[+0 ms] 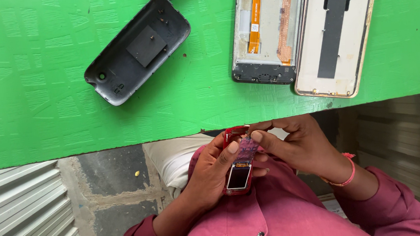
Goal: The person disassembles a red mobile phone, removes the back cover and internal components, then assembles a different smartphone by placing the battery and connecting internal cables. The person uses a screwdriver and tweezers to manipulate small parts and secure components.
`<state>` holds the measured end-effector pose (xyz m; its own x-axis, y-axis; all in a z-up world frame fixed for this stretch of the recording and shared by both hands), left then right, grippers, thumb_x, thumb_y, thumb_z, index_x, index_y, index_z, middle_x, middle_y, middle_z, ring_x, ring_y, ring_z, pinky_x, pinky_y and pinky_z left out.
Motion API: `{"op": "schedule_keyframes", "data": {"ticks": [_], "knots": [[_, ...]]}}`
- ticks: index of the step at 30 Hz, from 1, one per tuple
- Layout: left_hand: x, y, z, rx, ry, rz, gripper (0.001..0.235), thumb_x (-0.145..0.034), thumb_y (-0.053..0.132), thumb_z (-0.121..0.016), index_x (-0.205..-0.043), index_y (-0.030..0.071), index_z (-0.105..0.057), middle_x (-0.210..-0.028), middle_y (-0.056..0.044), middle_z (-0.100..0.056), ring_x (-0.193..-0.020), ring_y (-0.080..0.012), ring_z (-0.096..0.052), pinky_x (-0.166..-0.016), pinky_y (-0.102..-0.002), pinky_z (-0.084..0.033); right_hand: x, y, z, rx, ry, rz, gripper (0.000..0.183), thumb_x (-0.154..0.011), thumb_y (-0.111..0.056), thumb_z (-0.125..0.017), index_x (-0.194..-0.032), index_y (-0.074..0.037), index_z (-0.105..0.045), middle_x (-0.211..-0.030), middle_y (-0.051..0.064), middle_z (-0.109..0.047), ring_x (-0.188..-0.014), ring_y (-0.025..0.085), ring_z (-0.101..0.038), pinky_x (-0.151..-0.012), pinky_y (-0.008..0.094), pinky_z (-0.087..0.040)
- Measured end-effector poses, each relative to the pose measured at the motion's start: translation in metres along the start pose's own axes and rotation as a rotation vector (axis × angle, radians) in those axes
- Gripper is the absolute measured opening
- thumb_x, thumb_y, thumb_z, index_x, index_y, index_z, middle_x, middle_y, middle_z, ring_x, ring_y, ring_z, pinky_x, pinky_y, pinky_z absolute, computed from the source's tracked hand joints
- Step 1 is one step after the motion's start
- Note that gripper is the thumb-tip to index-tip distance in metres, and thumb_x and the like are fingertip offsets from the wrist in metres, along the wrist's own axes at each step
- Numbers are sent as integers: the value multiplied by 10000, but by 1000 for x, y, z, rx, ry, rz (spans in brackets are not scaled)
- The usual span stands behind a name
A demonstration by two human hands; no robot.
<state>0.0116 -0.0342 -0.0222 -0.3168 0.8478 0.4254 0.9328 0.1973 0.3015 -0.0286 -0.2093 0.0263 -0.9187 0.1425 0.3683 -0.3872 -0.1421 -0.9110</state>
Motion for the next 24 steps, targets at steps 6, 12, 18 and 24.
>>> {"op": "schedule_keyframes", "data": {"ticks": [6,12,18,24], "knots": [[0,0,-1,23,-8,1,489,-1077,287,-561,-1474,11,-487,-1245,-152,-666,-1103,-272,-703,-929,-496,-633,-1,4,0,-49,-27,-69,229,-972,-175,-680,-1120,-47,-797,-839,-22,-773,-715,4,-605,-595,181,-533],[1,0,-1,11,4,-3,485,-1073,289,-558,-1465,13,-484,-1244,-157,-668,-1096,-273,-709,-913,-493,-638,-2,3,1,-15,-38,-19,230,-977,-199,-679,-1105,-46,-793,-869,-11,-788,-742,7,-627,-603,186,-547],[2,0,3,-15,40,-58,461,-1063,253,-588,-1436,-4,-500,-1261,-120,-639,-1091,-236,-692,-908,-494,-642,2,-1,2,58,-25,80,217,-941,-204,-731,-1081,-48,-785,-903,31,-809,-761,79,-716,-666,237,-588],[1,-3,12,27,26,-114,475,-1104,365,-479,-1376,-22,-525,-1258,-129,-636,-1076,-269,-688,-900,-518,-629,5,-14,2,210,0,275,242,-881,-211,-787,-1078,-72,-759,-998,65,-815,-856,177,-804,-742,283,-610]]}}
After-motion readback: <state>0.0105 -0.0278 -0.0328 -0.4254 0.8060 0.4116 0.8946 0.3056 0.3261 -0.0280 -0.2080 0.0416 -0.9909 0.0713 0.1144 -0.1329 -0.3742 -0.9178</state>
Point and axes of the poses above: each hand's wrist, its own x-axis away from the middle knuckle, its own z-axis out of the back of the hand, y = z × x, the point moved 4 cm from there along -x, towards the middle knuckle
